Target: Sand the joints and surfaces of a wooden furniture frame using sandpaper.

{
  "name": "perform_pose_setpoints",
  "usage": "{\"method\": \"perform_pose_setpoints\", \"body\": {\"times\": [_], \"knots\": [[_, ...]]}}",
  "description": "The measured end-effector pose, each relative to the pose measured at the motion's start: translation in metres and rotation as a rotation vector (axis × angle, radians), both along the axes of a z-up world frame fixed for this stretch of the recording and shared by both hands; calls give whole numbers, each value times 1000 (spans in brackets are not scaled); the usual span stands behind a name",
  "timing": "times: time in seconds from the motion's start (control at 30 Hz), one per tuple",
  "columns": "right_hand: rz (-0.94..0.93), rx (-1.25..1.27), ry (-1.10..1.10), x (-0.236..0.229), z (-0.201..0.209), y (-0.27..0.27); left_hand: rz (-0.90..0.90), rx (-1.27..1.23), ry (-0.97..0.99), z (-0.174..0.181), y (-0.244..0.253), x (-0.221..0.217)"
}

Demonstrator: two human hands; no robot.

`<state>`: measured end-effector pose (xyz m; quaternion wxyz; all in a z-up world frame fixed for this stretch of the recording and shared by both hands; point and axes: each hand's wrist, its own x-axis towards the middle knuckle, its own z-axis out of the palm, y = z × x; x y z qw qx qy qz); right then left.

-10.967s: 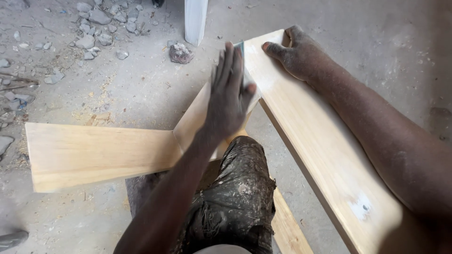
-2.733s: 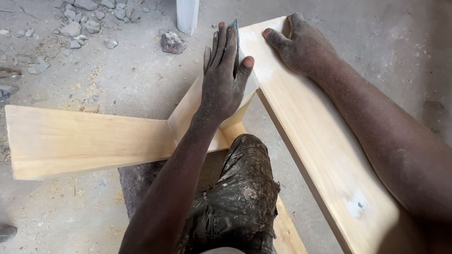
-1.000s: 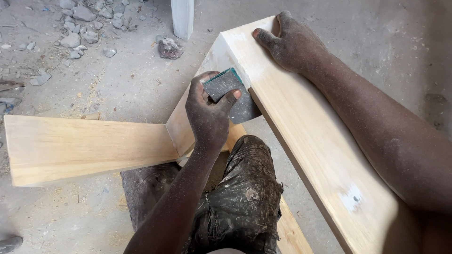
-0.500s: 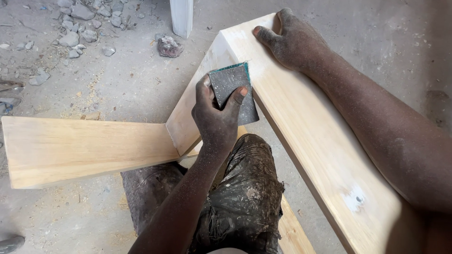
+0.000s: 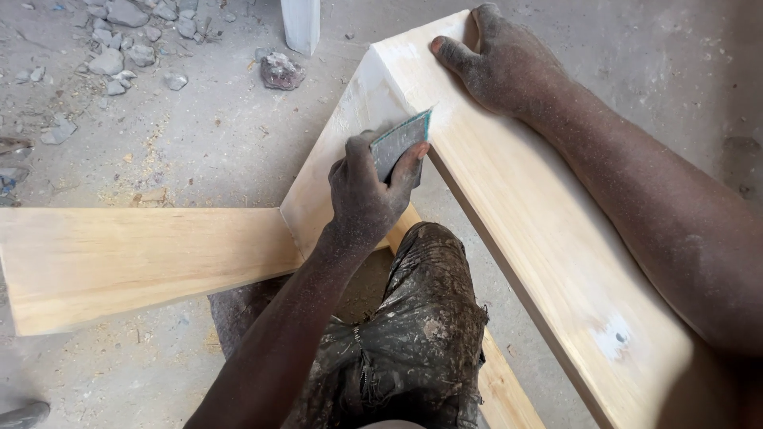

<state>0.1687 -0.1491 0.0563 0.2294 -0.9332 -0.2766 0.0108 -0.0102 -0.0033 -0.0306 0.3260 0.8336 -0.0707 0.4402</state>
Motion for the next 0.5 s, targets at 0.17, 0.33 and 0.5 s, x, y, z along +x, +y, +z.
{"method": "perform_pose_setpoints", "body": {"times": [0.17,0.33,0.5], "knots": [[10,-21,-1,-9,10,0,-13,130,-51,-38,15,-10],[-10,-18,16,-7,6,3,-47,45,-166,-12,-1,6],[-17,36,67,-13,18,1,-4,120,-186,-24,5,7]]}}
